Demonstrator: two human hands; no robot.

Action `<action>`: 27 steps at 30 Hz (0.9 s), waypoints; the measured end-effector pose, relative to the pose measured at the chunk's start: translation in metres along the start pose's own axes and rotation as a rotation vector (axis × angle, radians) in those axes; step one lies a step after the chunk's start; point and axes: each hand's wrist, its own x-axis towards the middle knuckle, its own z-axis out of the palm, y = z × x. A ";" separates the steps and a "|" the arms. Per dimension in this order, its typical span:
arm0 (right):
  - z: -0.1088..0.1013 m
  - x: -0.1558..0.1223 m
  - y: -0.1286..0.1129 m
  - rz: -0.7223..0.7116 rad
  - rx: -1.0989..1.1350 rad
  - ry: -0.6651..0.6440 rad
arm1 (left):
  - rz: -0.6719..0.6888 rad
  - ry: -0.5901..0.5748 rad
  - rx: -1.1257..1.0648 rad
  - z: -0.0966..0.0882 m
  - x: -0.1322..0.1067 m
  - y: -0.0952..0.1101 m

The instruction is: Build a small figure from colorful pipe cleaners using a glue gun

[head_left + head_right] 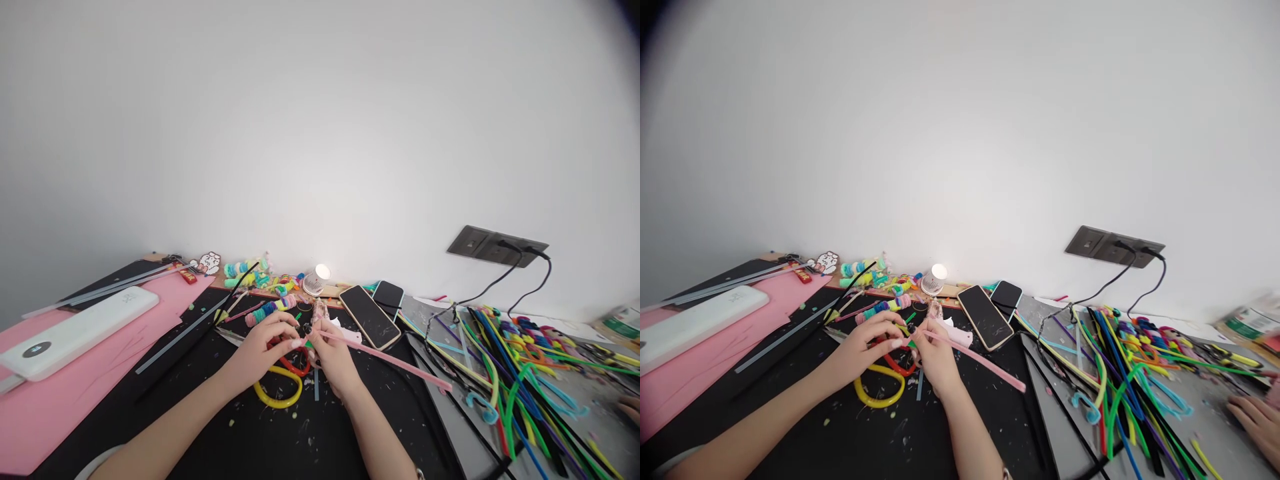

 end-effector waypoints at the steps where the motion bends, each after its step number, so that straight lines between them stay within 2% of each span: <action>1: 0.000 0.000 0.000 -0.015 0.000 0.022 | -0.004 0.000 -0.012 0.000 0.000 0.001; 5: 0.000 0.000 -0.002 -0.056 -0.043 0.061 | -0.028 -0.056 -0.018 0.000 0.000 0.004; 9: 0.000 0.000 0.000 -0.085 -0.132 -0.002 | -0.054 -0.097 0.035 0.002 -0.002 0.003; 14: 0.001 0.002 0.006 -0.097 -0.197 -0.046 | -0.018 -0.062 0.116 0.003 -0.003 -0.001; 21: 0.004 0.002 0.006 -0.029 -0.183 0.001 | 0.082 -0.026 0.196 0.001 -0.005 -0.002; 24: 0.004 0.000 0.004 -0.071 -0.174 0.026 | 0.046 -0.037 0.151 0.000 -0.003 -0.001; 27: 0.003 -0.002 -0.001 -0.168 -0.230 0.089 | -0.057 -0.040 0.038 -0.001 -0.001 -0.001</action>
